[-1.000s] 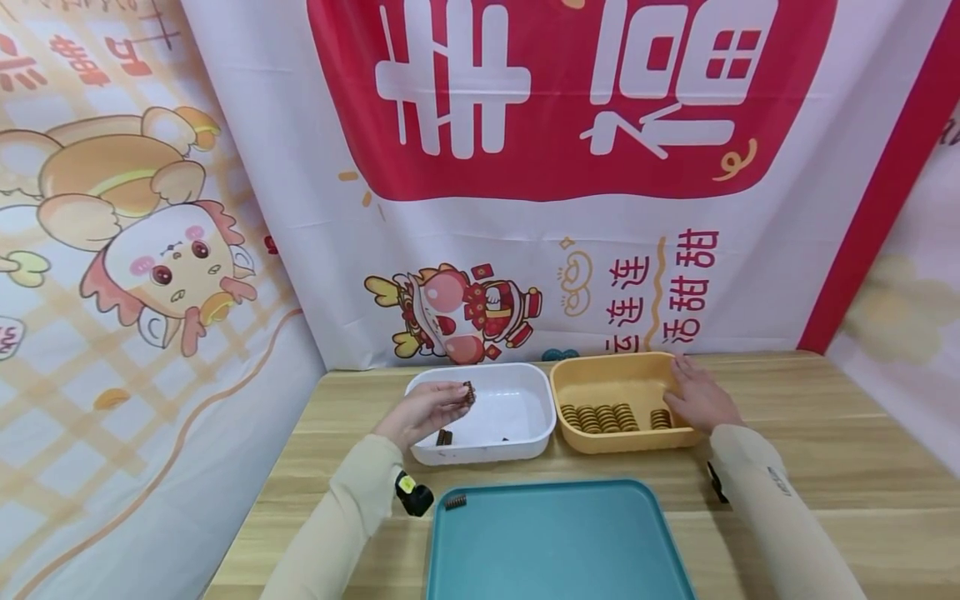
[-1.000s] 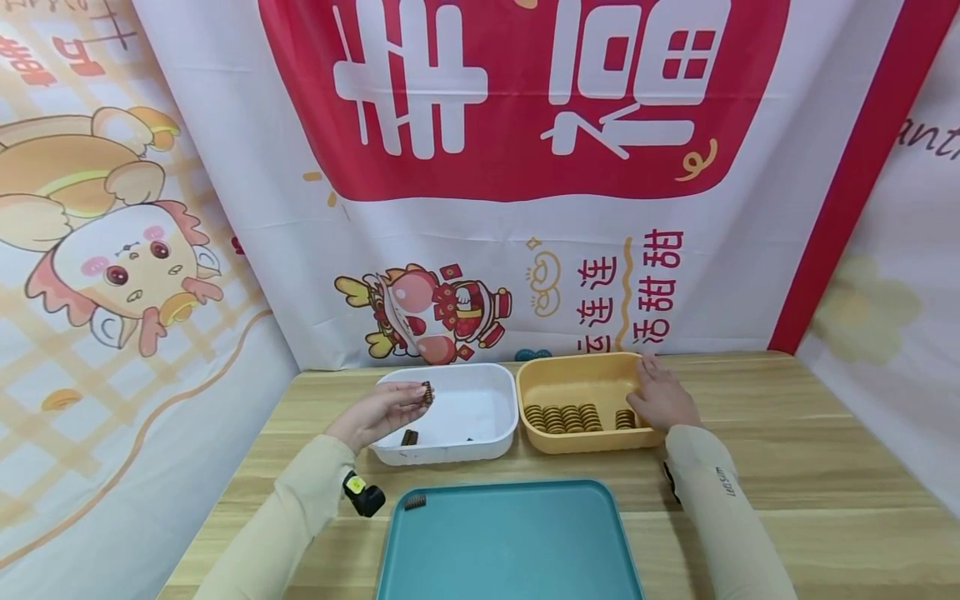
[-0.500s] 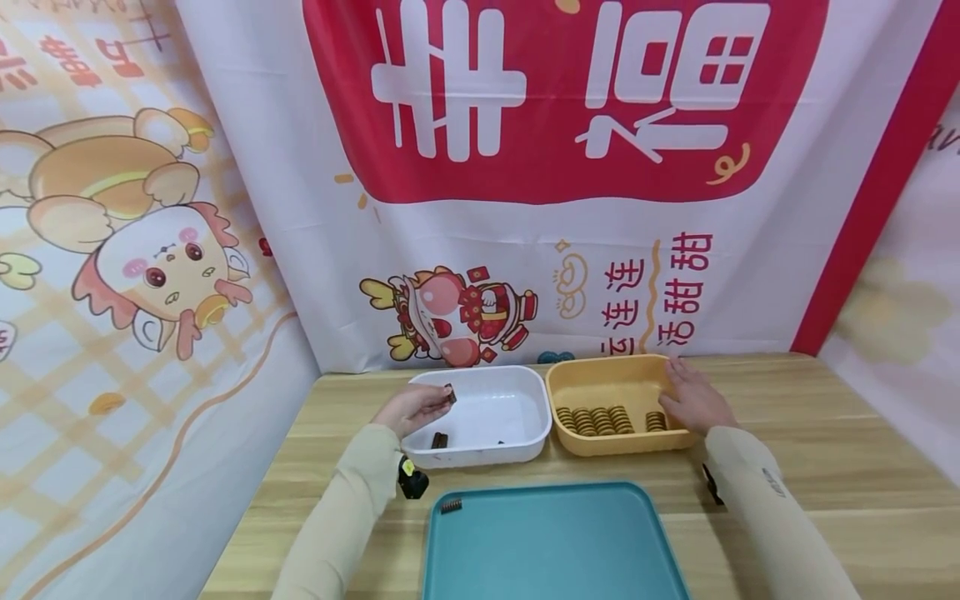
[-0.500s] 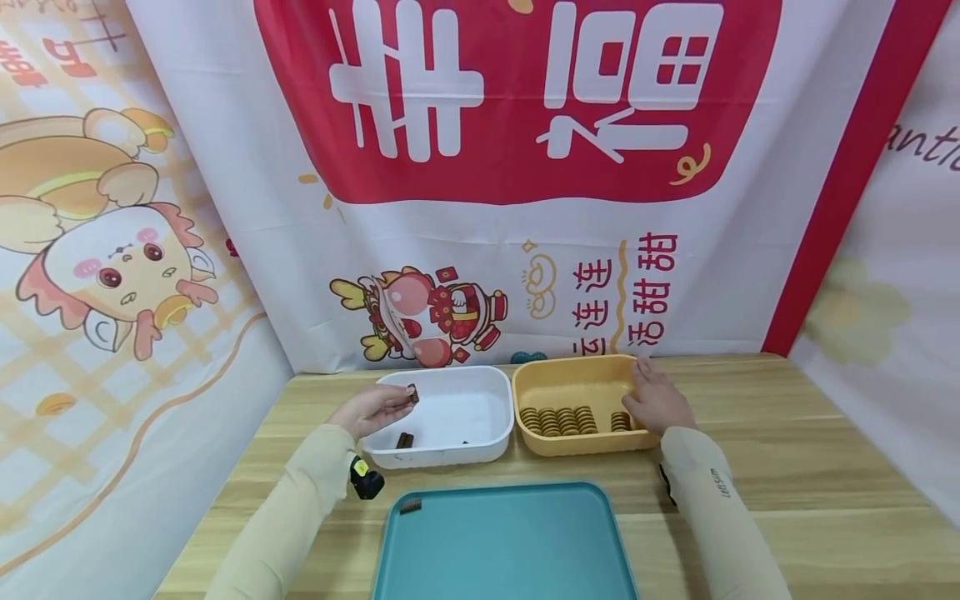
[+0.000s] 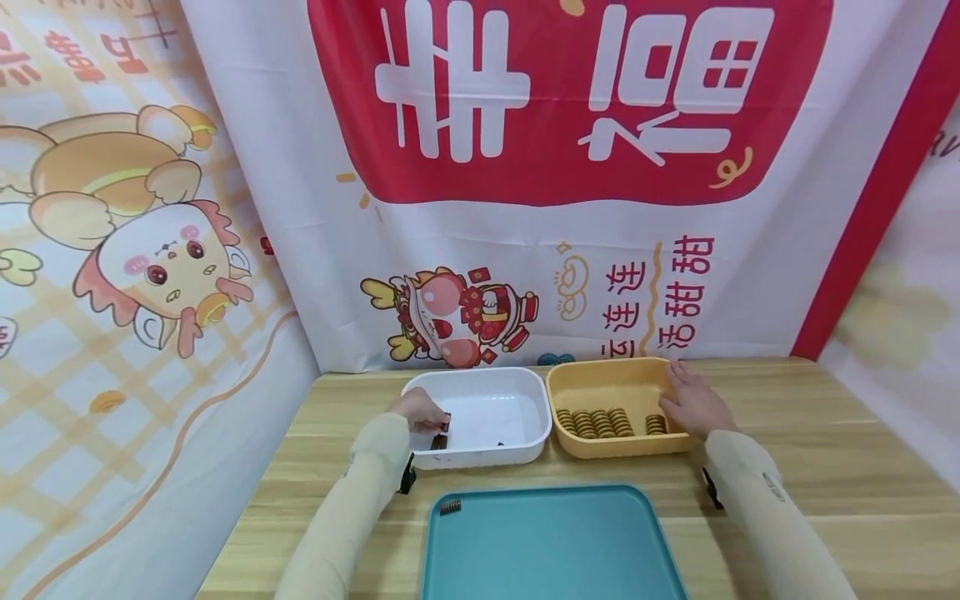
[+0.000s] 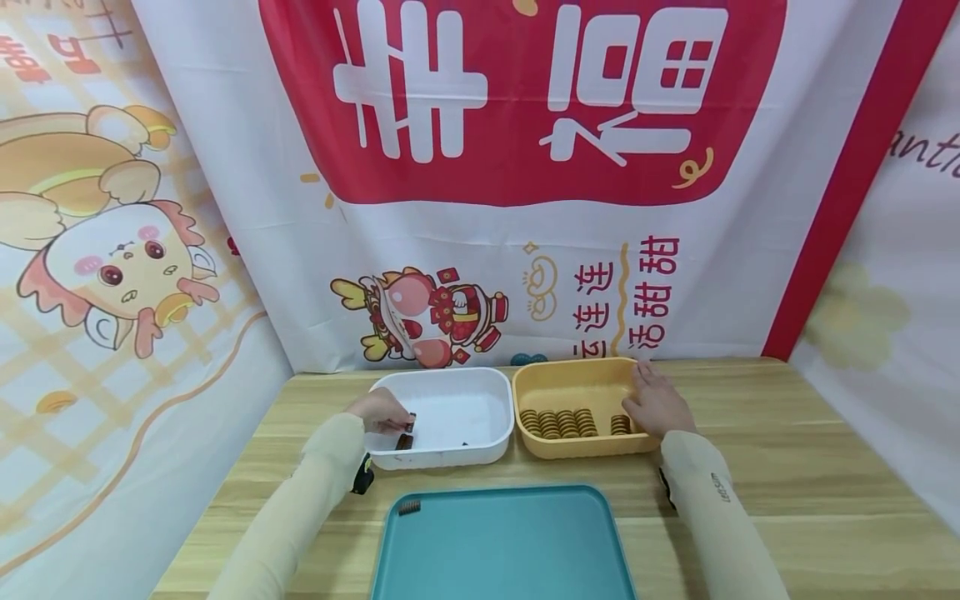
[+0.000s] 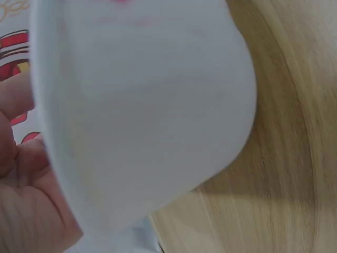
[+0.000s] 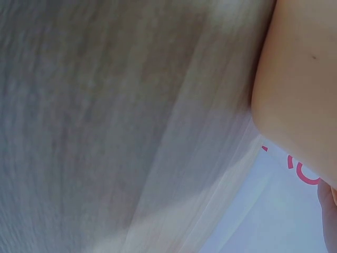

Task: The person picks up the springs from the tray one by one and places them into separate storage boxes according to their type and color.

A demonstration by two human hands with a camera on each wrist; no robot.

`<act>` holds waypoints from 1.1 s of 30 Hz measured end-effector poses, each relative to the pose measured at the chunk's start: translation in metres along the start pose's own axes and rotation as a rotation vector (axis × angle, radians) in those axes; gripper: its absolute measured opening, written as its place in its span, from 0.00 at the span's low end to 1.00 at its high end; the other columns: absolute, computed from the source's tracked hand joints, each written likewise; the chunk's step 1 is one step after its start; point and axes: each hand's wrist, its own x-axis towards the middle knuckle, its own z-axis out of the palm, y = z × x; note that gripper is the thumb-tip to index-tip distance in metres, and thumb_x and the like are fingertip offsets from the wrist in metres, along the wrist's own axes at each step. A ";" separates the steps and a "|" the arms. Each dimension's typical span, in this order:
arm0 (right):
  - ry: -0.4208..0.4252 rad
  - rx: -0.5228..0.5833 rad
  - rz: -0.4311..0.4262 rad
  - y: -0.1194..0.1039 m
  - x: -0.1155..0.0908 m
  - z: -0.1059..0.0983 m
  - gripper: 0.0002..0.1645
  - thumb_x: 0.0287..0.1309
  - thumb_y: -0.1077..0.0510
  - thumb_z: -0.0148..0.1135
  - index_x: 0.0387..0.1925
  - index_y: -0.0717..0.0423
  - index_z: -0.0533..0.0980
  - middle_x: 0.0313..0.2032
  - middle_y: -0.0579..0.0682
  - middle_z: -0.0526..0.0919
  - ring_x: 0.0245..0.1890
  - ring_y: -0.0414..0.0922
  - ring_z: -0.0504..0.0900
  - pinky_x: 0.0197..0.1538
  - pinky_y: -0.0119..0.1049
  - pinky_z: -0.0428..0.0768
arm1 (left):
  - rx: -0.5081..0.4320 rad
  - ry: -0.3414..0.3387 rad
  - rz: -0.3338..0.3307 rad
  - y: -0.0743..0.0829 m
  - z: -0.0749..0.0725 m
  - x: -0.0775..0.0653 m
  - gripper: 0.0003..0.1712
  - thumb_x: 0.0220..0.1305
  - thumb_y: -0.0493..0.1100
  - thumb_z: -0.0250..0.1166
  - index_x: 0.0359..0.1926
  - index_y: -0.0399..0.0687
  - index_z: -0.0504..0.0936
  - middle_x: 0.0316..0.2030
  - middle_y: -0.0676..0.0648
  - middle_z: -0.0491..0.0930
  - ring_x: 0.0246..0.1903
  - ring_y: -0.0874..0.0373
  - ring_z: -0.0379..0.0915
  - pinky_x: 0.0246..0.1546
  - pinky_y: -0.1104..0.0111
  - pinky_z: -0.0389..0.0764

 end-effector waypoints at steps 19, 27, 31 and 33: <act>0.022 -0.034 -0.064 0.001 0.003 0.004 0.40 0.63 0.54 0.51 0.64 0.80 0.52 0.67 0.74 0.49 0.68 0.66 0.48 0.67 0.58 0.48 | 0.489 0.063 0.111 -0.006 0.018 -0.004 0.16 0.45 0.39 0.76 0.26 0.38 0.75 0.21 0.46 0.75 0.18 0.59 0.72 0.19 0.73 0.73; 0.008 -0.018 -0.050 -0.001 0.001 0.002 0.40 0.63 0.54 0.49 0.65 0.79 0.51 0.68 0.73 0.48 0.68 0.66 0.46 0.67 0.59 0.47 | 0.544 0.112 0.134 -0.005 0.022 -0.003 0.18 0.43 0.40 0.77 0.26 0.37 0.75 0.23 0.44 0.74 0.22 0.55 0.70 0.25 0.69 0.73; -0.002 -0.012 -0.035 -0.001 -0.001 0.001 0.40 0.64 0.55 0.49 0.66 0.79 0.50 0.68 0.73 0.47 0.69 0.66 0.44 0.67 0.59 0.46 | 0.550 0.106 0.140 -0.003 0.021 -0.004 0.18 0.44 0.43 0.77 0.25 0.38 0.76 0.22 0.44 0.75 0.22 0.55 0.71 0.24 0.70 0.72; -0.005 -0.006 -0.033 -0.002 -0.002 0.000 0.40 0.64 0.54 0.49 0.66 0.79 0.50 0.68 0.73 0.47 0.69 0.66 0.44 0.67 0.59 0.46 | 0.523 0.100 0.131 -0.001 0.020 -0.007 0.17 0.46 0.42 0.76 0.24 0.38 0.76 0.21 0.44 0.76 0.21 0.56 0.72 0.20 0.71 0.71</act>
